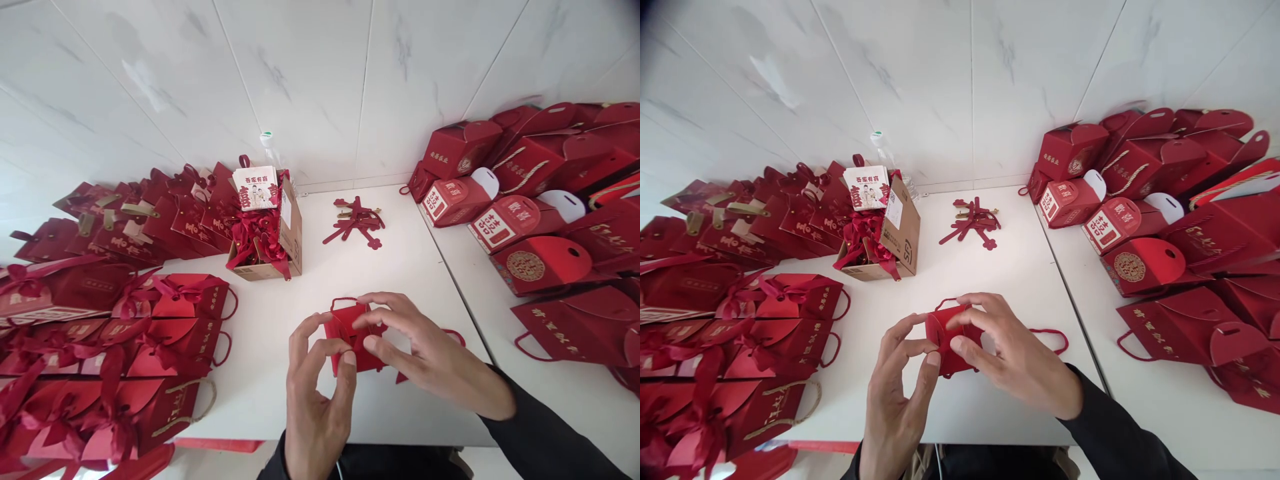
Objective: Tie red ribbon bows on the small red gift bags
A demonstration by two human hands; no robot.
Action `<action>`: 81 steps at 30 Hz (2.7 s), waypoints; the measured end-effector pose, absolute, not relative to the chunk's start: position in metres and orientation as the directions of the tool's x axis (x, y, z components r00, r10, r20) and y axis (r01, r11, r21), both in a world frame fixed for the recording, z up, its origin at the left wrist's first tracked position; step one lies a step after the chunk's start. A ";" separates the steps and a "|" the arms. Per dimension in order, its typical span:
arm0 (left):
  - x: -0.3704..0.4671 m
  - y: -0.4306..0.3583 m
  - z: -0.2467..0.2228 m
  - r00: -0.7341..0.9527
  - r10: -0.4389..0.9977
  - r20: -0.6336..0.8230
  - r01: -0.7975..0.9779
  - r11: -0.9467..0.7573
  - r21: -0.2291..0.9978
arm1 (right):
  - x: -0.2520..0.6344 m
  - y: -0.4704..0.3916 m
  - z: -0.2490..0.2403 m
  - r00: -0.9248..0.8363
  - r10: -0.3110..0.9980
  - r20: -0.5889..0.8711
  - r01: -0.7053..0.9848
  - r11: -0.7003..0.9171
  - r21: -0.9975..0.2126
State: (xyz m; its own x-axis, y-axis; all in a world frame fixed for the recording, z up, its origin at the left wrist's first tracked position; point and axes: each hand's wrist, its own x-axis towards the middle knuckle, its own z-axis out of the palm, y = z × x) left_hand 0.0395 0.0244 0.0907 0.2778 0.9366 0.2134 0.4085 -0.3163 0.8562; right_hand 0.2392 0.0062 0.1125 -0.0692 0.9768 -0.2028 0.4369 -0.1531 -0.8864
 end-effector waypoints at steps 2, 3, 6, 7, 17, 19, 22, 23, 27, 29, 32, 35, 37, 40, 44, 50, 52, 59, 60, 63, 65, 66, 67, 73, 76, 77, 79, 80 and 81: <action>0.039 0.021 0.087 0.256 0.947 0.197 0.443 -0.295 0.847 | 0.235 0.008 0.111 -0.086 0.971 -0.224 0.433 -0.166 -0.886; 0.039 0.020 0.084 0.242 0.952 0.188 0.471 -0.284 0.835 | 0.233 0.009 0.110 -0.074 0.971 -0.228 0.441 -0.173 -0.881; 0.041 0.017 0.074 0.225 0.962 0.155 0.541 -0.256 0.801 | 0.230 0.012 0.106 -0.020 0.981 -0.193 0.495 -0.158 -0.854; 0.041 0.017 0.071 0.224 0.965 0.136 0.547 -0.240 0.802 | 0.229 0.012 0.105 -0.013 0.984 -0.177 0.518 -0.144 -0.843; 0.036 0.014 0.064 0.177 0.983 -0.049 0.348 -0.016 0.937 | 0.216 0.019 0.096 -0.080 0.997 -0.024 0.642 0.033 -0.766; 0.035 0.014 0.063 0.168 0.984 -0.056 0.342 -0.005 0.940 | 0.215 0.021 0.093 -0.085 0.996 -0.018 0.643 0.041 -0.765; 0.035 0.013 0.063 0.159 0.986 -0.052 0.338 -0.005 0.941 | 0.214 0.022 0.090 -0.089 0.996 -0.019 0.642 0.043 -0.766; 0.035 0.013 0.063 0.158 0.986 -0.048 0.339 -0.008 0.941 | 0.214 0.022 0.089 -0.090 0.996 -0.021 0.639 0.042 -0.768; 0.035 0.013 0.066 0.163 0.985 -0.046 0.343 -0.013 0.939 | 0.213 0.023 0.089 -0.100 0.995 -0.028 0.624 0.040 -0.780; 0.036 0.014 0.067 0.170 0.984 -0.052 0.346 -0.010 0.938 | 0.212 0.025 0.090 -0.104 0.994 -0.030 0.616 0.040 -0.787; 0.036 0.016 0.069 0.176 0.982 -0.073 0.336 0.010 0.942 | 0.210 0.026 0.092 -0.111 0.993 -0.036 0.604 0.039 -0.796; 0.038 0.021 0.071 0.164 0.980 -0.111 0.296 0.059 0.953 | 0.208 0.027 0.093 -0.116 0.993 -0.037 0.592 0.039 -0.805; 0.038 0.025 0.072 0.149 0.982 -0.116 0.277 0.071 0.958 | 0.208 0.026 0.093 -0.115 0.993 -0.036 0.584 0.038 -0.811; 0.036 0.030 0.073 0.128 0.987 -0.094 0.247 0.060 0.967 | 0.208 0.024 0.092 -0.100 0.994 -0.034 0.570 0.029 -0.821; 0.024 0.035 0.070 0.037 0.990 -0.134 0.156 0.127 0.979 | 0.218 0.015 0.092 -0.004 0.999 -0.052 0.542 -0.042 -0.839; 0.004 0.043 0.059 -0.122 0.909 -0.398 -0.282 0.353 0.892 | 0.247 -0.007 0.080 0.190 0.961 -0.201 0.506 -0.272 -0.819; -0.005 0.048 0.055 -0.165 0.897 -0.411 -0.313 0.347 0.884 | 0.256 -0.014 0.074 0.194 0.950 -0.244 0.522 -0.310 -0.795; -0.047 0.062 0.039 -0.348 0.859 -0.376 -0.264 0.295 0.918 | 0.266 -0.022 0.066 0.143 0.943 -0.301 0.508 -0.330 -0.795; -0.052 0.063 0.036 -0.362 0.854 -0.373 -0.248 0.298 0.922 | 0.266 -0.022 0.066 0.128 0.943 -0.307 0.499 -0.328 -0.802; -0.062 0.064 0.027 -0.407 0.842 -0.355 -0.183 0.305 0.934 | 0.263 -0.022 0.067 0.091 0.941 -0.325 0.473 -0.328 -0.818; -0.065 0.063 0.022 -0.451 0.834 -0.317 -0.117 0.297 0.948 | 0.262 -0.023 0.069 0.083 0.936 -0.341 0.457 -0.340 -0.822; -0.064 0.061 0.021 -0.476 0.832 -0.285 -0.074 0.285 0.956 | 0.261 -0.023 0.071 0.083 0.933 -0.351 0.448 -0.349 -0.823; -0.062 0.057 0.021 -0.497 0.832 -0.246 -0.026 0.269 0.963 | 0.260 -0.023 0.072 0.081 0.929 -0.362 0.438 -0.359 -0.824; -0.022 0.028 0.038 -0.110 0.946 -0.305 0.187 0.321 0.928 | 0.253 -0.025 0.076 0.066 0.919 -0.388 0.422 -0.378 -0.824; 0.004 0.022 0.042 0.113 0.927 -0.359 0.283 0.316 0.906 | 0.251 -0.025 0.074 0.084 0.926 -0.367 0.416 -0.368 -0.832; 0.011 0.021 0.041 0.127 0.927 -0.354 0.294 0.305 0.906 | 0.250 -0.025 0.074 0.083 0.927 -0.365 0.411 -0.365 -0.835; 0.021 0.023 0.041 0.102 0.938 -0.330 0.279 0.291 0.915 | 0.250 -0.025 0.074 0.077 0.927 -0.367 0.401 -0.365 -0.840; 0.025 0.025 0.041 0.098 0.942 -0.322 0.258 0.289 0.922 | 0.251 -0.025 0.075 0.076 0.927 -0.368 0.393 -0.367 -0.843; 0.027 0.027 0.042 0.108 0.944 -0.313 0.227 0.283 0.932 | 0.251 -0.025 0.075 0.078 0.927 -0.368 0.385 -0.369 -0.846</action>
